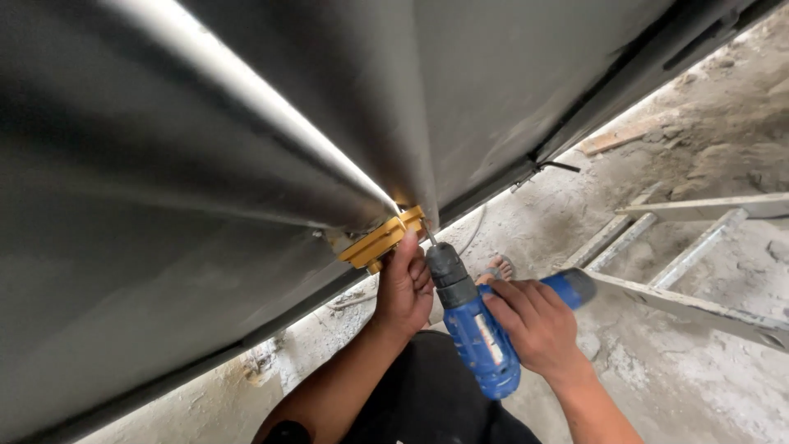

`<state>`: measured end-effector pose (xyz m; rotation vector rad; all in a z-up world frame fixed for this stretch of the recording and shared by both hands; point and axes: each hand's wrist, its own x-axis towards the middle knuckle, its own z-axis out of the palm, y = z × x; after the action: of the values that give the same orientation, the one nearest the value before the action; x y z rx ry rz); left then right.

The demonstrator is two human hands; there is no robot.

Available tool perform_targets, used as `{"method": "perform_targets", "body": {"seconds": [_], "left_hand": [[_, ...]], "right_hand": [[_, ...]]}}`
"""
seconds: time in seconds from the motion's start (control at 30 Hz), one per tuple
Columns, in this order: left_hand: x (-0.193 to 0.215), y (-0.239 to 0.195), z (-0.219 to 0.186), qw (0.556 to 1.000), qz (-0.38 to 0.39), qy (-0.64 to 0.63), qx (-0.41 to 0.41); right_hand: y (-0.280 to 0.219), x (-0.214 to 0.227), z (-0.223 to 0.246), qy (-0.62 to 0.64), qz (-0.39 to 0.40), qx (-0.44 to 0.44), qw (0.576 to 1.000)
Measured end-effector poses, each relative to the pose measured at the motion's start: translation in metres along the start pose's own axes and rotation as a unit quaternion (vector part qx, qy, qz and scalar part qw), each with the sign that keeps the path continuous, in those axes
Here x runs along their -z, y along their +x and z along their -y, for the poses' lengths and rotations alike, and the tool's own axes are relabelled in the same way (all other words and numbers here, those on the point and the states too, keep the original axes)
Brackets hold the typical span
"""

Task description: Drilling holes into a metal gate to install a latch mechanism using a power drill.

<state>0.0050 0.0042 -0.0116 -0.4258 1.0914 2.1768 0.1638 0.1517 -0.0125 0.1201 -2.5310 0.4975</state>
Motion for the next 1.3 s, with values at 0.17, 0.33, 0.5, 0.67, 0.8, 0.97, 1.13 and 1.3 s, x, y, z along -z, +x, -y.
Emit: {"method": "perform_targets", "body": {"seconds": [0.17,0.33,0.5,0.67,0.8,0.97,1.13,1.3], "left_hand": [[0.001,-0.019,-0.02,0.997,0.036,0.017,0.064],[0.034,-0.033,-0.014,0.994,0.036,0.063,0.087],[0.051,-0.054,-0.013,0.976,-0.004,0.191,0.105],[0.076,-0.063,0.002,0.927,0.017,0.364,0.092],[0.09,-0.074,-0.009,0.901,0.033,0.43,0.047],[0.106,-0.09,-0.017,0.915,0.003,0.354,0.195],[0.103,-0.107,-0.019,0.94,-0.012,0.215,0.265],[0.13,-0.106,-0.003,0.955,-0.045,0.088,0.278]], "right_hand": [[0.018,0.02,0.004,-0.076,0.041,0.091,0.992],[-0.017,0.022,0.009,-0.055,0.049,0.075,0.994],[-0.069,-0.001,0.035,0.031,0.005,-0.032,0.999],[-0.129,-0.049,0.075,0.141,-0.005,-0.227,0.964],[-0.103,-0.043,0.129,0.253,-0.002,-0.411,0.876],[-0.083,-0.048,0.161,0.432,-0.068,-0.46,0.773],[-0.076,-0.053,0.169,0.368,-0.022,-0.363,0.856],[-0.045,-0.038,0.192,0.292,0.183,-0.454,0.822]]}}
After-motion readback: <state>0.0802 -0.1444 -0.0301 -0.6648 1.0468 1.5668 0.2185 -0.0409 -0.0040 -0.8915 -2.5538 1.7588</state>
